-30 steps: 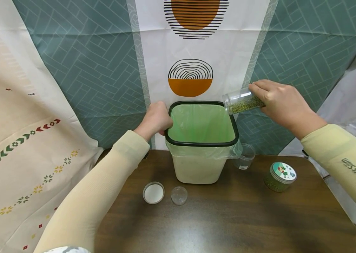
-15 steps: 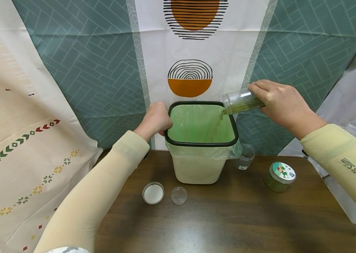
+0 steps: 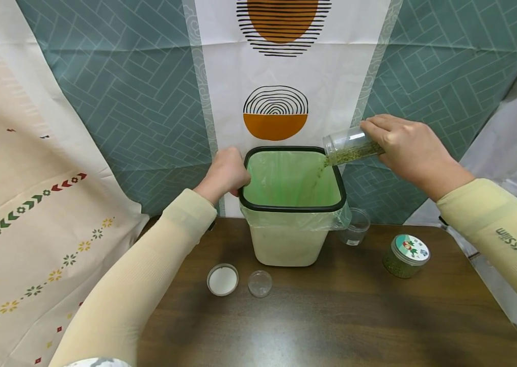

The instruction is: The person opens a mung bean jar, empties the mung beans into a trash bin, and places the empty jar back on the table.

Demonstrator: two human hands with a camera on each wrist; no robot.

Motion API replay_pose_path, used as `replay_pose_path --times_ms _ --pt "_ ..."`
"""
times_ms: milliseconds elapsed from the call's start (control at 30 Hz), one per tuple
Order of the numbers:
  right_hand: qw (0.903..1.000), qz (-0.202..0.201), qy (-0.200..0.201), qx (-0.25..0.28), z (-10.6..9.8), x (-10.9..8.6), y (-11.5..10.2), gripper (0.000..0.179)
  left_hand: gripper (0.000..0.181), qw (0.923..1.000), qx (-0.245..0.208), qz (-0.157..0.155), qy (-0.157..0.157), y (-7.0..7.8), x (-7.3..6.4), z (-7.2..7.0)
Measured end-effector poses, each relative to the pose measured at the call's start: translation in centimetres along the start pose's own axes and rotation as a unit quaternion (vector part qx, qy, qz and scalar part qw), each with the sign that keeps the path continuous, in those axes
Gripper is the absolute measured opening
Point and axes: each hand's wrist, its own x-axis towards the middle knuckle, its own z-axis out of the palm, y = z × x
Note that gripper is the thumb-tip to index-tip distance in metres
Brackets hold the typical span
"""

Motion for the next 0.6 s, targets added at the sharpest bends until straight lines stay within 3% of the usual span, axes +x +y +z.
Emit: replay_pose_path --times_ms 600 --pt "1.0000 0.003 0.000 -0.005 -0.29 -0.09 0.10 0.070 0.016 0.9998 -0.014 0.010 0.007 -0.09 -0.05 0.09"
